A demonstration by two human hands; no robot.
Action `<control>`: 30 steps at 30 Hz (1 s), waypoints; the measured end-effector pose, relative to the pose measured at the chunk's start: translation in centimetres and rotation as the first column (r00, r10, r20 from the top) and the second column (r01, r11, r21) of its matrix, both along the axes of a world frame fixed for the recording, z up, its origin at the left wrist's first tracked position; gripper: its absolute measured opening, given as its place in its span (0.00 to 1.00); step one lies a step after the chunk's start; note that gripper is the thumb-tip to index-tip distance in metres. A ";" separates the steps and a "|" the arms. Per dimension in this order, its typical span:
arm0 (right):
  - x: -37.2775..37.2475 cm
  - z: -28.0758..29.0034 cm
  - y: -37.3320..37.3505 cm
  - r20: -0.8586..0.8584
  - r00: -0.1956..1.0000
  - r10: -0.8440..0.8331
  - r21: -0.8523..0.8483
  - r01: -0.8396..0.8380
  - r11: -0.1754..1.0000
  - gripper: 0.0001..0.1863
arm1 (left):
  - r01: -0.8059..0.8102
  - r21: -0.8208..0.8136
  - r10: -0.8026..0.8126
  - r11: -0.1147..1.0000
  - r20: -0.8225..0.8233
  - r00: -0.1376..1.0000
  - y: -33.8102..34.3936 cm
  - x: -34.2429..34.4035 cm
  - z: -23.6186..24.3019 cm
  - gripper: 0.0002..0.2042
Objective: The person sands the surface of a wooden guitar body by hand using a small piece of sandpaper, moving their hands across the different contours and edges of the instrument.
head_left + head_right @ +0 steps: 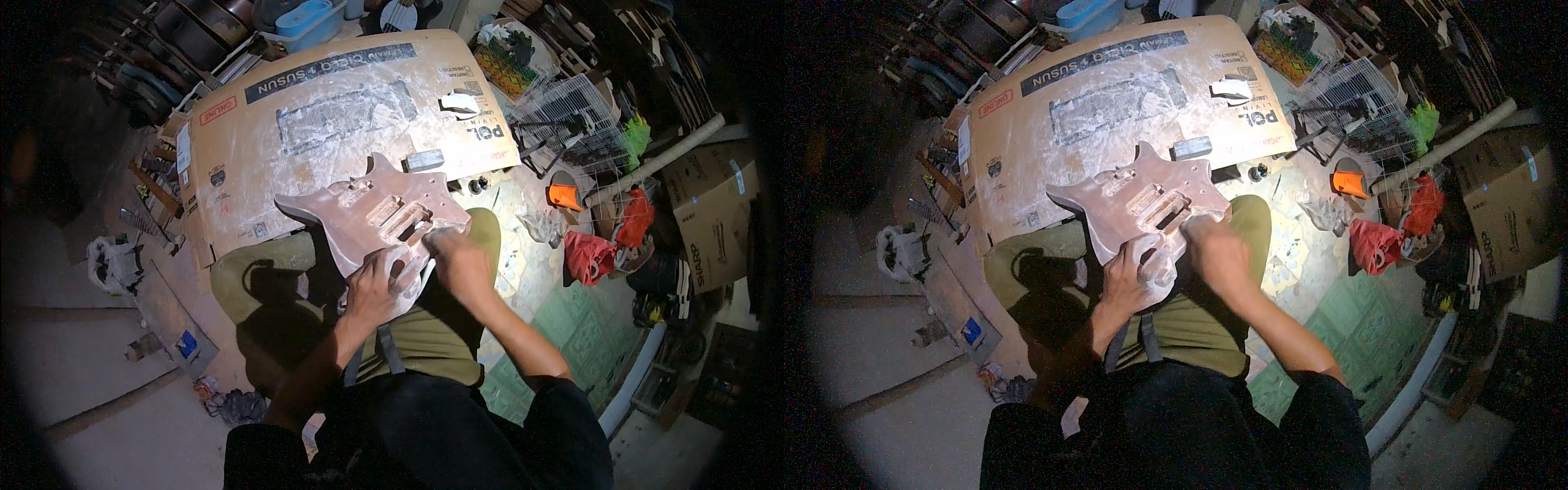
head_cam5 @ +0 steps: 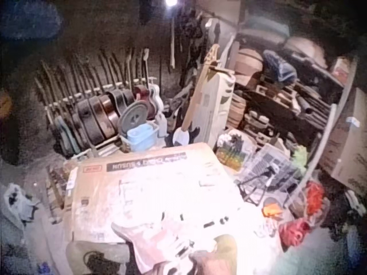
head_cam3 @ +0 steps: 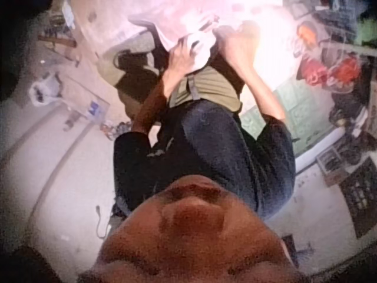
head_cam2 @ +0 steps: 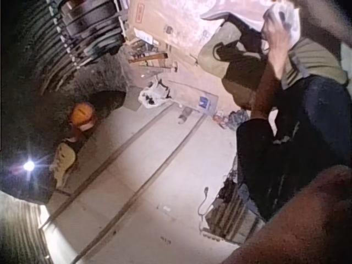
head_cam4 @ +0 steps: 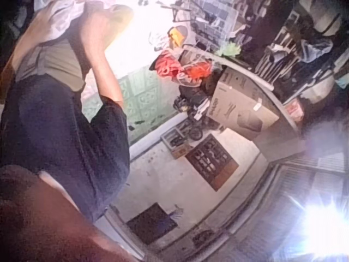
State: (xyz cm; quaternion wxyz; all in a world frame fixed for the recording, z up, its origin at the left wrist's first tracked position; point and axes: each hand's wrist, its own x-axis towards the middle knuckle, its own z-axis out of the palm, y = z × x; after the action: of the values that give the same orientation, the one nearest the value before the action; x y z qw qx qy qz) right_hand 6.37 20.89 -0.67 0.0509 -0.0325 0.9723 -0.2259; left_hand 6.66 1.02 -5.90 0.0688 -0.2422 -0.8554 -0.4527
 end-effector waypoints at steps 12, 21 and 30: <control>-0.7 0.2 0.3 -0.166 0.986 -0.024 -0.244 -0.018 0.970 0.27 | 0.045 -0.310 -0.070 0.950 -0.070 0.995 -1.6 -3.5 2.5 0.35; -1.4 -1.2 -0.1 -0.264 0.958 -0.113 -0.294 0.032 0.955 0.22 | 0.010 -0.381 -0.029 0.925 -0.043 0.999 -1.9 -5.0 2.5 0.39; -1.2 -3.7 -3.0 -0.402 0.883 -0.242 -0.362 0.090 0.928 0.18 | 0.029 -0.260 -0.023 0.965 0.029 0.999 -1.3 -8.9 8.2 0.42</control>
State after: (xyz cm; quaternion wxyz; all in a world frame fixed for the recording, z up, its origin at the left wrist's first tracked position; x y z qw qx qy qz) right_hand 5.15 17.86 -4.35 -0.1960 -0.0060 0.9053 -0.3769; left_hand -2.28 -0.32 2.27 0.0195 -0.2546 -0.9050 -0.3401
